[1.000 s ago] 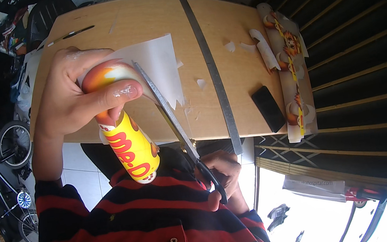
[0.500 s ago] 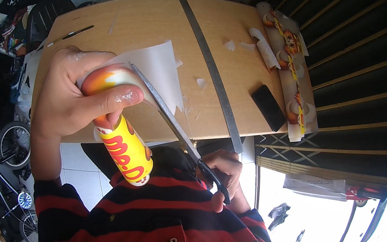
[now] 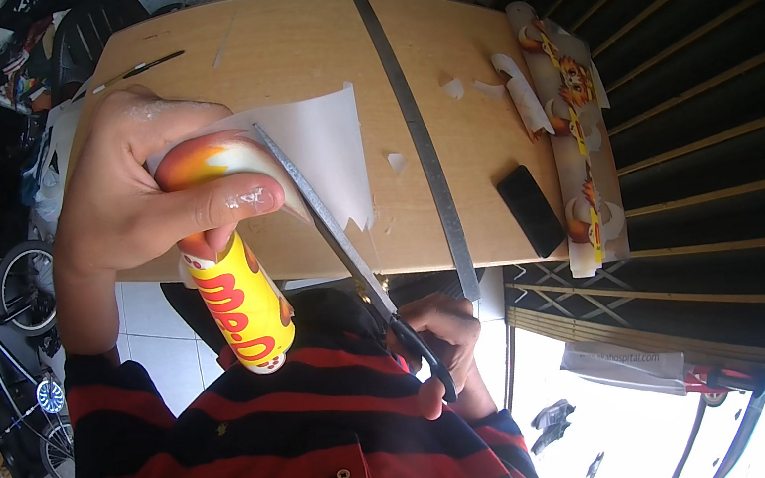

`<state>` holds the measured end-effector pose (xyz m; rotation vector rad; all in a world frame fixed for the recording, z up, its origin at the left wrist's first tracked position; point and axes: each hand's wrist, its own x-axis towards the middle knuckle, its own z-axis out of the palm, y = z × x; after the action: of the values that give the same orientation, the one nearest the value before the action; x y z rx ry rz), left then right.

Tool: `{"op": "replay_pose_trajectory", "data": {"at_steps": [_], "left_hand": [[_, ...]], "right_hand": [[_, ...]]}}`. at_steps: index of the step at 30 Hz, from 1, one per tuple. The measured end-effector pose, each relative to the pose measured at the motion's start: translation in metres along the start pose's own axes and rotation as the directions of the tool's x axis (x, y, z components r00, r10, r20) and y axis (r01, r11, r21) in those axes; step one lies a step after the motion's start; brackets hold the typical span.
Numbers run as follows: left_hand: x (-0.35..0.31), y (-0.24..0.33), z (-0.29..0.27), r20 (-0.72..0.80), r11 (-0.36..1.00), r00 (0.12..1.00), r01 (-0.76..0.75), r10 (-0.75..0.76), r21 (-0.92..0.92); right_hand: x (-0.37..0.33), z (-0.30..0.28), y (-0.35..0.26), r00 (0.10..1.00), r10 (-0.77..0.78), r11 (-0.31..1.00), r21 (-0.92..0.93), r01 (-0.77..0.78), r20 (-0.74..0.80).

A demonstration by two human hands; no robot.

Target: The person cuts a printed paper advertisement featuring a cartoon cat using shears.

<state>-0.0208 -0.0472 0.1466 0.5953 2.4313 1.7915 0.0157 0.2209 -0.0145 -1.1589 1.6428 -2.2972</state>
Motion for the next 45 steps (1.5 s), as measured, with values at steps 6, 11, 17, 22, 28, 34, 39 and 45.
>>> {"op": "replay_pose_trajectory", "data": {"at_steps": [6,11,17,22,28,34,39,45], "left_hand": [[0.001,-0.002,0.001,0.032,0.999,0.999,0.017,-0.016,-0.029],[0.002,0.002,-0.001,0.044,0.999,0.998,0.044,-0.044,-0.009],[0.004,0.004,-0.002,0.101,0.995,0.991,0.090,-0.093,0.035],[0.005,0.008,-0.003,0.148,0.990,0.979,0.142,-0.137,-0.021],[0.009,0.013,-0.004,0.186,0.983,0.966,0.181,-0.180,0.013],[0.013,0.018,-0.002,0.218,0.972,0.947,0.235,-0.234,0.024],[0.012,0.024,-0.004,0.215,0.965,0.940,0.259,-0.264,0.049],[0.018,0.017,-0.006,0.287,0.965,0.921,0.249,-0.263,0.085]], "right_hand": [[-0.003,0.002,0.001,1.000,0.013,0.999,-0.041,-0.014,-0.014],[0.001,0.001,-0.004,0.999,0.025,0.997,-0.066,-0.027,-0.022],[0.000,-0.003,-0.005,0.999,0.034,0.997,-0.063,-0.035,-0.016],[-0.002,-0.005,-0.006,0.999,0.041,0.994,-0.097,-0.042,-0.013],[-0.001,-0.009,-0.007,0.999,0.037,0.996,-0.085,-0.037,-0.012],[-0.003,-0.009,-0.006,0.999,0.022,0.994,-0.108,-0.025,-0.028],[-0.001,-0.008,-0.011,0.998,0.042,0.979,-0.197,-0.051,-0.046],[0.002,-0.010,-0.011,0.997,-0.010,0.977,-0.215,-0.008,-0.081]]}}
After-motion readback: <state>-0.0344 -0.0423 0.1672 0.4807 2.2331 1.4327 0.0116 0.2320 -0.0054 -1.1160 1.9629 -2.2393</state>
